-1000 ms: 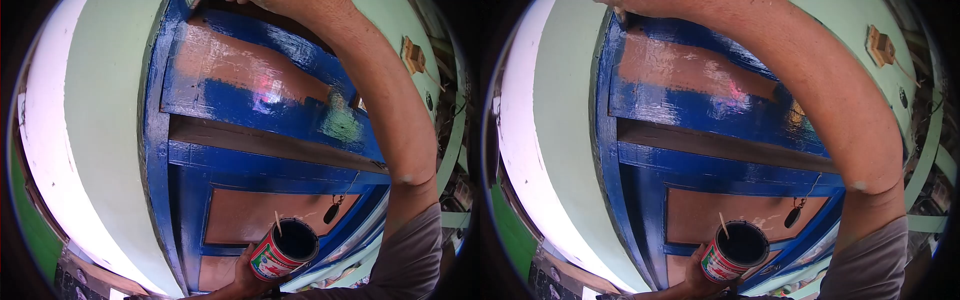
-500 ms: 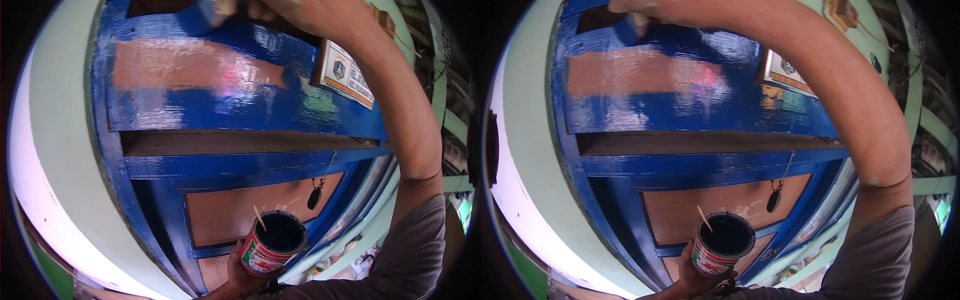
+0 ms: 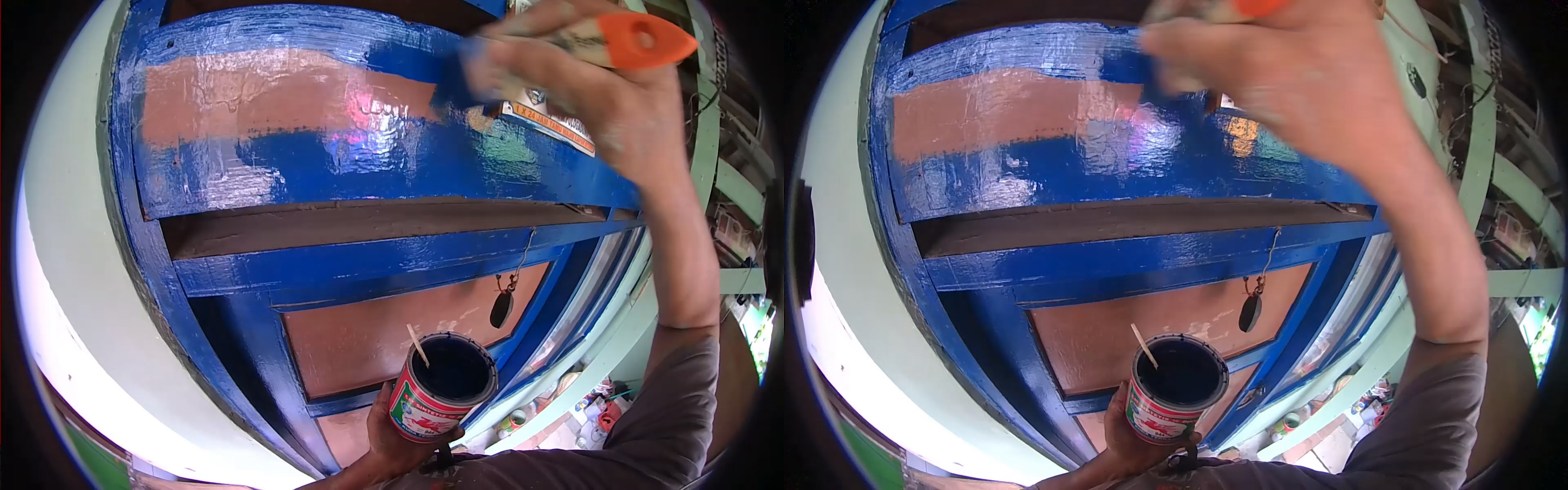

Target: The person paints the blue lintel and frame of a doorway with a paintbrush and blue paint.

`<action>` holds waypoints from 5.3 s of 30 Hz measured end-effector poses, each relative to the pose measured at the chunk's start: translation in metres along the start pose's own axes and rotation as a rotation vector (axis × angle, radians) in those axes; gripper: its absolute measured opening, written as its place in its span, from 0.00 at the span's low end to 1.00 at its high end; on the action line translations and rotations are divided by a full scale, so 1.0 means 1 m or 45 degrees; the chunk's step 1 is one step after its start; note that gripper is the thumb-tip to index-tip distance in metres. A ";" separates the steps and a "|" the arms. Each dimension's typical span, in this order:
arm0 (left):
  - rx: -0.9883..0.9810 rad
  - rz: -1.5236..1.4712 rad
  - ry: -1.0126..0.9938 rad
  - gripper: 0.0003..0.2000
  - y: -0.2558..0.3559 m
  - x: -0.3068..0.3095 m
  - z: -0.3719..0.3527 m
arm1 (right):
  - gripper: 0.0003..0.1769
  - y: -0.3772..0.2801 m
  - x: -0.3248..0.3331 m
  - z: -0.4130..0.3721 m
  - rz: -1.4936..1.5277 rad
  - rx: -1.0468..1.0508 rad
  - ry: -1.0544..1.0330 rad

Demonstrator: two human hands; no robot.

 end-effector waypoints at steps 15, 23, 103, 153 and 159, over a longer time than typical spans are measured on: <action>0.012 -0.040 0.032 0.44 -0.002 0.004 0.003 | 0.07 0.010 0.001 -0.042 -0.041 -0.036 -0.116; -0.070 -0.112 -0.003 0.39 -0.001 0.002 0.007 | 0.06 -0.017 -0.048 0.014 0.624 0.071 0.114; -0.192 -0.108 0.065 0.39 0.003 -0.009 -0.018 | 0.08 -0.111 -0.060 0.089 -0.052 0.091 0.045; -0.129 -0.333 0.329 0.43 -0.002 -0.017 -0.032 | 0.08 -0.086 -0.067 0.082 0.003 0.589 0.198; -0.545 0.049 -0.111 0.37 0.007 -0.021 -0.035 | 0.09 -0.082 -0.106 0.113 0.729 0.089 0.116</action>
Point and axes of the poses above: each hand's wrist, its own z-axis towards the middle knuckle, its own x-axis out of the back of the hand, y = z × x, the point moved 7 cm from there along z, towards the middle knuckle, and after that the axes turned 1 degree about x, right-handed, at the moved point
